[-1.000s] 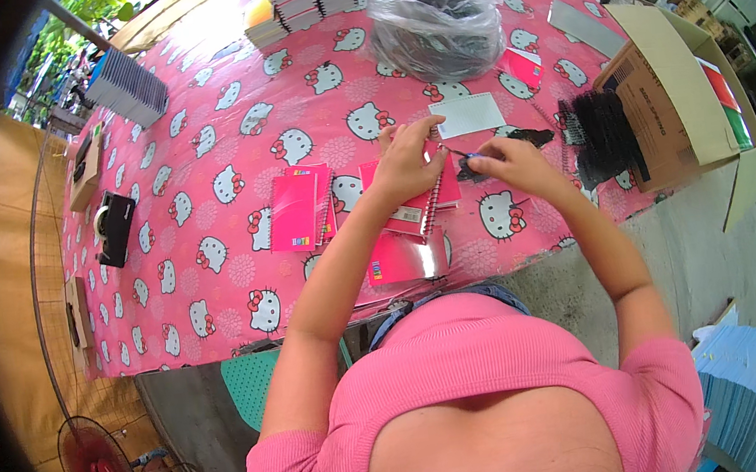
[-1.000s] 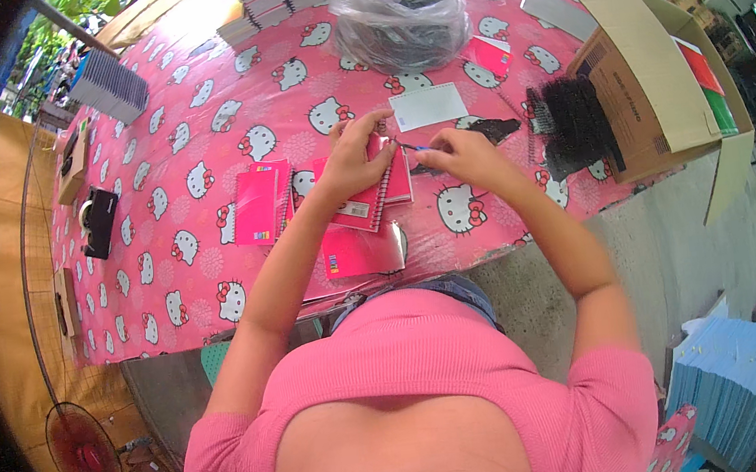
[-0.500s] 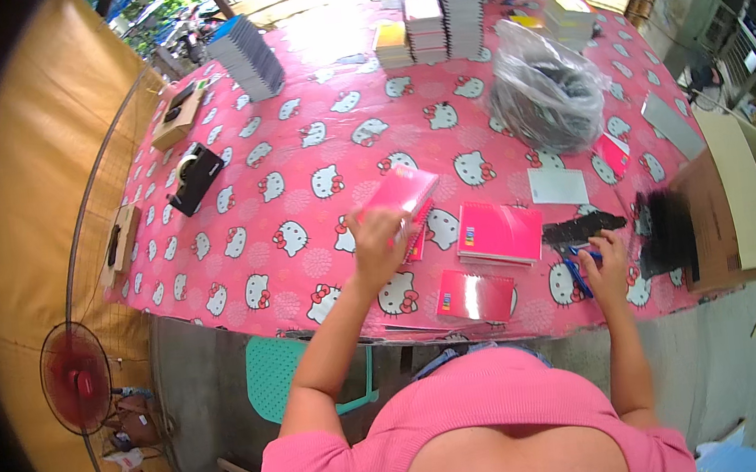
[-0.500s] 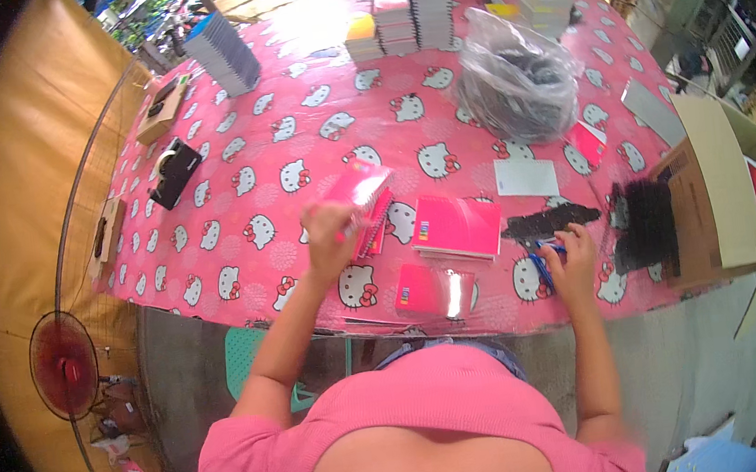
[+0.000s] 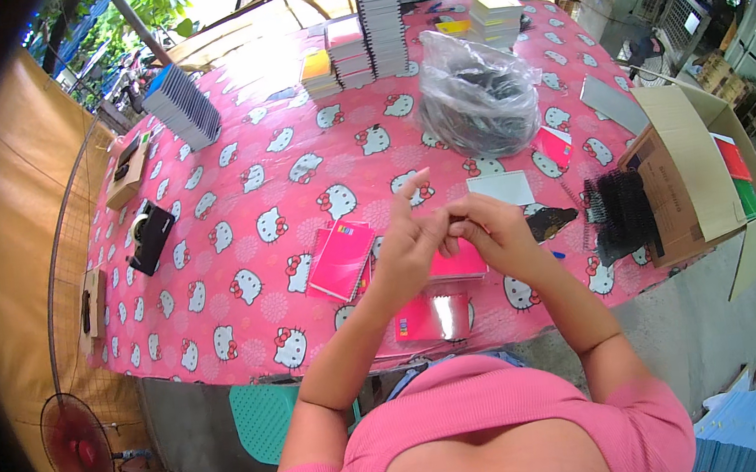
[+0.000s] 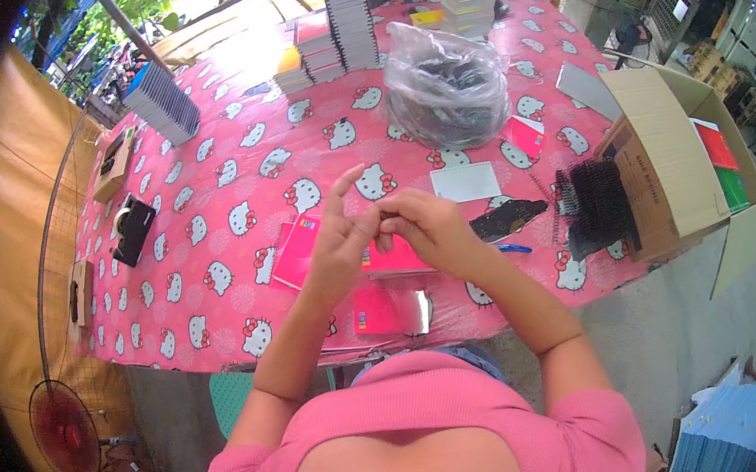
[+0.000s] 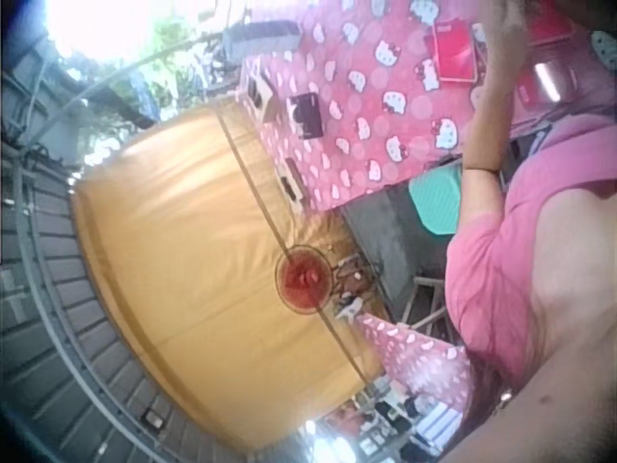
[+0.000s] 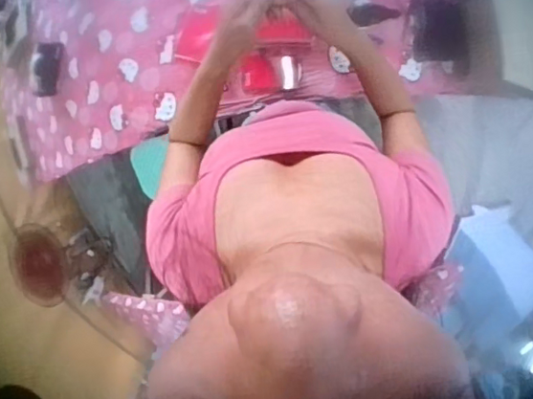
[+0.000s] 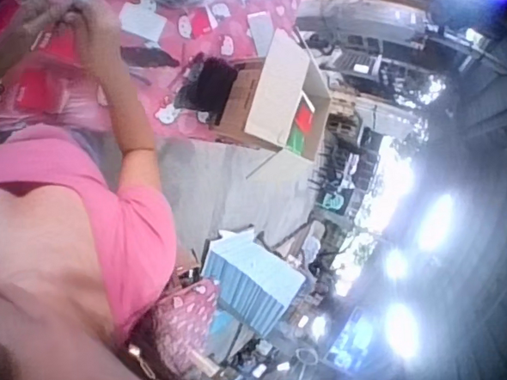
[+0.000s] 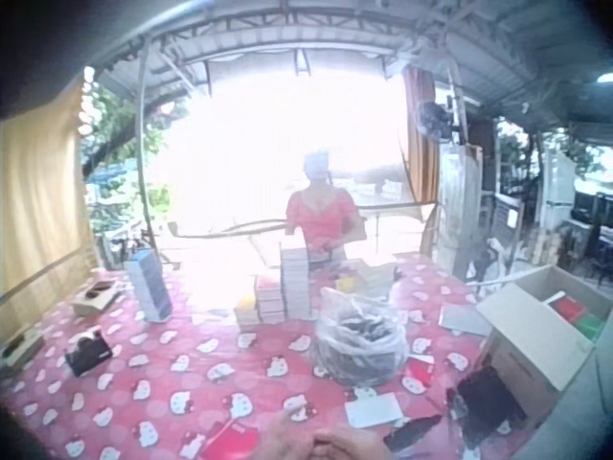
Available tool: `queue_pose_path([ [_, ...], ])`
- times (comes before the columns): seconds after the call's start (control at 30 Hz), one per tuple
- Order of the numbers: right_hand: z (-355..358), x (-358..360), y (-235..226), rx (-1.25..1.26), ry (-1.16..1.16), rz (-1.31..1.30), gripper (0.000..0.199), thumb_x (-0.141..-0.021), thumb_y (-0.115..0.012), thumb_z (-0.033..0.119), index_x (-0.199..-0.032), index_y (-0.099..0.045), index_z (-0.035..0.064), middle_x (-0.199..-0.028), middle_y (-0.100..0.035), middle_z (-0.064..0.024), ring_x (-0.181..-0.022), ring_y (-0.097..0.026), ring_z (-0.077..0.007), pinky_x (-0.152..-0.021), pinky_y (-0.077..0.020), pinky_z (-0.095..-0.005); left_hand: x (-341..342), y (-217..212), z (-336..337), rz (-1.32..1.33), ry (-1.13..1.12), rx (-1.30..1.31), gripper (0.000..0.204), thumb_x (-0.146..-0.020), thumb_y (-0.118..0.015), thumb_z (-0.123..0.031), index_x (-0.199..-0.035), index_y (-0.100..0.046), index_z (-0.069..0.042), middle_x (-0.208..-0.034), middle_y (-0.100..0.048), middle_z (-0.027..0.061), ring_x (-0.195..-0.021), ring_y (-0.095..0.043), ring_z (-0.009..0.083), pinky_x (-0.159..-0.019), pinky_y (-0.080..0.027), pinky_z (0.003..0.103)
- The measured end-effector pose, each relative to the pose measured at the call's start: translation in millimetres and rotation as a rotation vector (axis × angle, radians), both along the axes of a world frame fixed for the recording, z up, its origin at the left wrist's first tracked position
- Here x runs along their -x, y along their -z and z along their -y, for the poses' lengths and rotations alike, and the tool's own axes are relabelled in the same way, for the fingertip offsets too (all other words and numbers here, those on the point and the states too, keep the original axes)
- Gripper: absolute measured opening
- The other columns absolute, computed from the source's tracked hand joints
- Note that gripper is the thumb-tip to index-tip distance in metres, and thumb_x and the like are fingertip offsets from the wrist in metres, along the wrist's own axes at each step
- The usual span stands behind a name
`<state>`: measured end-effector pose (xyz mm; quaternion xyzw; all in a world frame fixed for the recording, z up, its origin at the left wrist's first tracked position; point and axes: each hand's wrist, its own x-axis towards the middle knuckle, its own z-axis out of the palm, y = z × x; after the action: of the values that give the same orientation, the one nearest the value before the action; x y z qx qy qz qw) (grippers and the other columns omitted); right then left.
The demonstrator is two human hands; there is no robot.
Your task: The person assembles notebooks by threading wire coils into pre-punched holes in paper and covers, then using pliers to trim and secure the coil ends.
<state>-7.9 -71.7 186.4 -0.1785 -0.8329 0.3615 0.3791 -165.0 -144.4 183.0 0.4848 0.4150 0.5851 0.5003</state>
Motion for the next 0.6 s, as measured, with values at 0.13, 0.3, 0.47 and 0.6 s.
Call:
queue_pose_path([
  [0.13, -76.5, 10.2, -7.4, -0.111, 0.253, -0.019, 0.02, -0.078, -0.063, 0.007, -0.098, -0.065, 0.0066, -0.079, -0.064, -0.0115, -0.074, -0.063, -0.0255, -0.065, -0.0479, -0.0355, 7.9, -7.7, -21.9, 0.111, 0.031, 0.134, 0.049, -0.099, -0.042, -0.029, -0.139, -0.027, -0.004, -0.098, -0.063, 0.0093, -0.089, -0.059, 0.0158, -0.086, -0.043, 0.03],
  [0.3, -283.6, -0.4, -8.8, -0.442, 0.779, 0.025, 0.028, -0.08, -0.066, 0.029, -0.097, -0.069, 0.0069, -0.083, -0.065, -0.0153, -0.076, -0.063, -0.0275, -0.07, -0.0486, -0.0361, -13.3, -104.4, 10.2, 0.233, 0.718, -0.075, 0.094, -0.083, -0.023, -0.075, -0.137, -0.033, 0.002, -0.136, -0.04, 0.0151, -0.13, -0.032, 0.0204, -0.107, -0.023, 0.039],
  [0.47, -291.2, 19.3, 9.0, -0.82, 0.904, 0.253, 0.042, -0.079, -0.067, 0.038, -0.104, -0.066, 0.0041, -0.105, -0.063, -0.0197, -0.101, -0.059, -0.0342, -0.087, -0.0464, -0.04, -19.1, -109.9, 68.6, 0.246, 1.045, -0.383, 0.083, -0.086, -0.029, -0.064, -0.134, -0.036, 0.002, -0.134, -0.043, 0.0165, -0.126, -0.037, 0.0236, -0.106, -0.026, 0.042],
  [0.6, -187.4, 13.0, 37.9, -0.479, 0.447, 0.191, 0.046, -0.076, -0.071, 0.041, -0.105, -0.066, 0.0056, -0.117, -0.057, -0.0214, -0.111, -0.053, -0.0354, -0.095, -0.0408, -0.0403, -1.1, -92.2, 83.5, 0.248, 1.012, -0.473, 0.073, -0.088, -0.033, -0.056, -0.132, -0.039, 0.002, -0.133, -0.045, 0.0177, -0.124, -0.04, 0.0262, -0.104, -0.028, 0.044],
])
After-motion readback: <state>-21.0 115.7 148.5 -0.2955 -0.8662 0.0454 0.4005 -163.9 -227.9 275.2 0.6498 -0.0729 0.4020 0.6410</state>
